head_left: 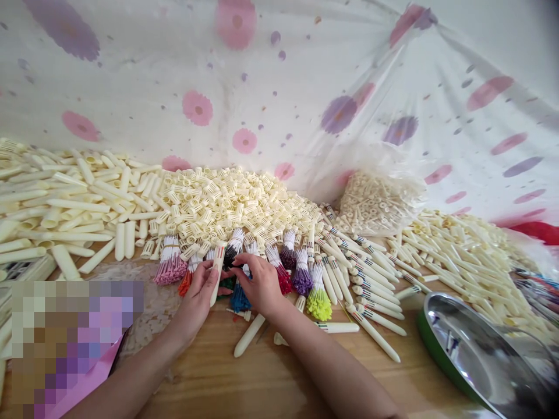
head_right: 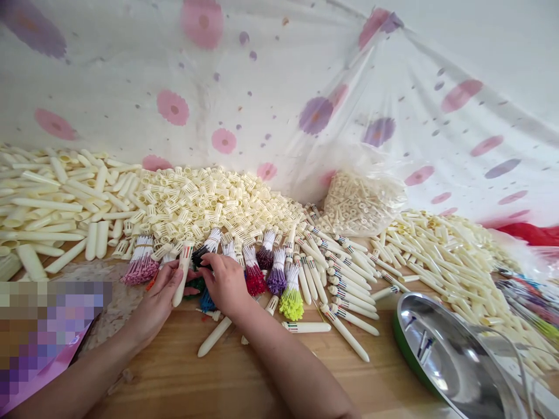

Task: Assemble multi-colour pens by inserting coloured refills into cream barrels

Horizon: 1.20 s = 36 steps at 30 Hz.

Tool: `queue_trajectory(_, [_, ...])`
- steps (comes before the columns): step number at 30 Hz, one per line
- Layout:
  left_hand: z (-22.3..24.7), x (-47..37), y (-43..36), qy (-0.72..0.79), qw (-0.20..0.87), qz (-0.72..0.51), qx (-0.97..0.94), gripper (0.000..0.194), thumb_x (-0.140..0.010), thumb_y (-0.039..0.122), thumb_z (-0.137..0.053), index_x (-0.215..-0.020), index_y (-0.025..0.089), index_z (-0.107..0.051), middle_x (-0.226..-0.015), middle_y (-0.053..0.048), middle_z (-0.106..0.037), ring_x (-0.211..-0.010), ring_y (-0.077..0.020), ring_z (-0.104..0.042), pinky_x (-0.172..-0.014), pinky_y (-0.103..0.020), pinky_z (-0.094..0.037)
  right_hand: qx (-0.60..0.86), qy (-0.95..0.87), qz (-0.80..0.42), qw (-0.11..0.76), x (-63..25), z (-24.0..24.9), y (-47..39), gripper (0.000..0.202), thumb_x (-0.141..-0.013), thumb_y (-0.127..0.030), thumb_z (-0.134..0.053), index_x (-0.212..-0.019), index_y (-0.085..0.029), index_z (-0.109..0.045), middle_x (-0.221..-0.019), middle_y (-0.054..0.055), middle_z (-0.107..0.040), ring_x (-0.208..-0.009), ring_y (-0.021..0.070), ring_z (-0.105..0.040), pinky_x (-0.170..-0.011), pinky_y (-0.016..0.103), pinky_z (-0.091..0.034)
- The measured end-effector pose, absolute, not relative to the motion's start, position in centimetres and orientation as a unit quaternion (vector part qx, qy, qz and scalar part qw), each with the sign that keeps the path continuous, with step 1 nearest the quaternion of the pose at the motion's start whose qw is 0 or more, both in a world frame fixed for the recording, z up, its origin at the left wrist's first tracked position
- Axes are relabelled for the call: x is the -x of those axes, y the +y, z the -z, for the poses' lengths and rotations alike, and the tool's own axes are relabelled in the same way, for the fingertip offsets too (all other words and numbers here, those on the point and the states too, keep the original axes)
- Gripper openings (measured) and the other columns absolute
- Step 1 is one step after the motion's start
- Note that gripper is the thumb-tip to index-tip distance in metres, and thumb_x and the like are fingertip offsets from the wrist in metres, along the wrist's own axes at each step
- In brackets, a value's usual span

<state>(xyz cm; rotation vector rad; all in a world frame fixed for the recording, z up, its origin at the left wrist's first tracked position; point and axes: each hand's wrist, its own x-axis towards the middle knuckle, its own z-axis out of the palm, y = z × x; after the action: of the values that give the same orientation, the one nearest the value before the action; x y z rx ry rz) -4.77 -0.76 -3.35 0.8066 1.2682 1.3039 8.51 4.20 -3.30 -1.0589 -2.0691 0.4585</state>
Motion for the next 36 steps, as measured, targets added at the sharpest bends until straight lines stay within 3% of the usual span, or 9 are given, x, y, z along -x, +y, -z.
queue_trajectory(3, [3.5,4.9,-0.8,0.534,0.551,-0.547,-0.335,0.04,-0.076,0.053,-0.058,-0.102,0.023,-0.051,-0.098,-0.005,-0.068,-0.091,-0.0242,-0.066,-0.072,-0.033,-0.054,0.412,-0.801,-0.194,0.388,-8.1,3.3,4.4,0.007,-0.081,-0.017,-0.054,-0.087,-0.02,-0.057,-0.086,0.006,-0.069,-0.082,0.0197,-0.066,-0.075,0.034,-0.051])
queue_trajectory(9, [3.5,4.9,-0.9,0.509,0.56,-0.557,-0.342,0.032,-0.079,0.048,-0.056,-0.101,0.024,-0.054,-0.104,-0.004,-0.065,-0.102,-0.025,-0.06,-0.069,-0.031,-0.054,0.427,-0.631,-0.431,0.483,-8.0,2.9,4.8,0.024,-0.071,-0.018,-0.065,-0.088,-0.02,-0.049,-0.081,0.003,-0.068,-0.075,0.0162,-0.067,-0.071,0.03,-0.054])
queue_trajectory(14, [3.2,4.8,-0.9,0.499,0.564,-0.571,-0.326,0.034,-0.077,0.047,-0.06,-0.101,0.023,-0.055,-0.094,-0.003,-0.064,-0.1,-0.0243,-0.059,-0.065,-0.029,-0.054,0.41,-0.698,-0.346,0.473,-8.8,3.2,5.0,0.017,-0.078,-0.015,-0.056,-0.094,-0.02,-0.053,-0.089,0.005,-0.067,-0.085,0.0161,-0.064,-0.08,0.032,-0.052])
queue_trajectory(19, [3.4,5.0,-0.9,0.505,0.533,-0.594,-0.329,0.029,-0.075,0.048,-0.062,-0.09,0.023,-0.058,-0.074,0.003,-0.06,-0.074,-0.0159,-0.06,-0.058,-0.024,-0.052,0.362,-0.832,-0.158,0.39,-9.7,3.1,5.2,0.022,-0.079,-0.014,-0.054,-0.101,-0.017,-0.057,-0.097,0.01,-0.066,-0.093,0.0222,-0.059,-0.081,0.037,-0.05])
queue_trajectory(22, [3.4,4.9,-1.0,0.487,0.534,-0.602,-0.34,0.026,-0.078,0.046,-0.059,-0.089,0.023,-0.056,-0.072,0.004,-0.058,-0.064,-0.0128,-0.057,-0.055,-0.023,-0.05,0.346,-0.858,-0.113,0.362,-9.5,3.5,5.1,0.024,-0.081,-0.015,-0.054,-0.105,-0.017,-0.056,-0.099,0.01,-0.066,-0.095,0.0235,-0.058,-0.083,0.038,-0.049])
queue_trajectory(26, [3.4,4.6,-0.9,0.482,0.538,-0.599,-0.345,0.027,-0.079,0.045,-0.058,-0.093,0.022,-0.054,-0.076,0.002,-0.06,-0.072,-0.0167,-0.061,-0.055,-0.026,-0.052,0.38,-0.85,-0.123,0.343,-9.1,4.0,5.2,0.034,-0.078,-0.016,-0.056,-0.112,-0.018,-0.052,-0.106,0.011,-0.063,-0.101,0.0248,-0.056,-0.087,0.041,-0.047])
queue_trajectory(31, [3.4,4.7,-0.7,0.492,0.534,-0.601,-0.334,0.031,-0.08,0.047,-0.055,-0.1,0.023,-0.052,-0.105,-0.003,-0.059,-0.097,-0.0223,-0.061,-0.061,-0.028,-0.056,0.371,-0.84,-0.231,0.32,-9.7,3.7,6.0,0.054,-0.072,-0.016,-0.059,-0.124,-0.018,-0.042,-0.124,0.013,-0.053,-0.117,0.0246,-0.048,-0.096,0.042,-0.041])
queue_trajectory(36, [3.6,5.1,-0.8,0.528,0.503,-0.596,-0.336,0.03,-0.082,0.048,-0.053,-0.101,0.026,-0.052,-0.105,-0.001,-0.059,-0.095,-0.0203,-0.061,-0.062,-0.026,-0.055,0.373,-0.822,-0.283,0.326,-10.5,3.1,6.5,0.039,-0.076,-0.011,-0.053,-0.114,-0.019,-0.048,-0.111,0.008,-0.063,-0.104,0.0204,-0.058,-0.09,0.037,-0.046])
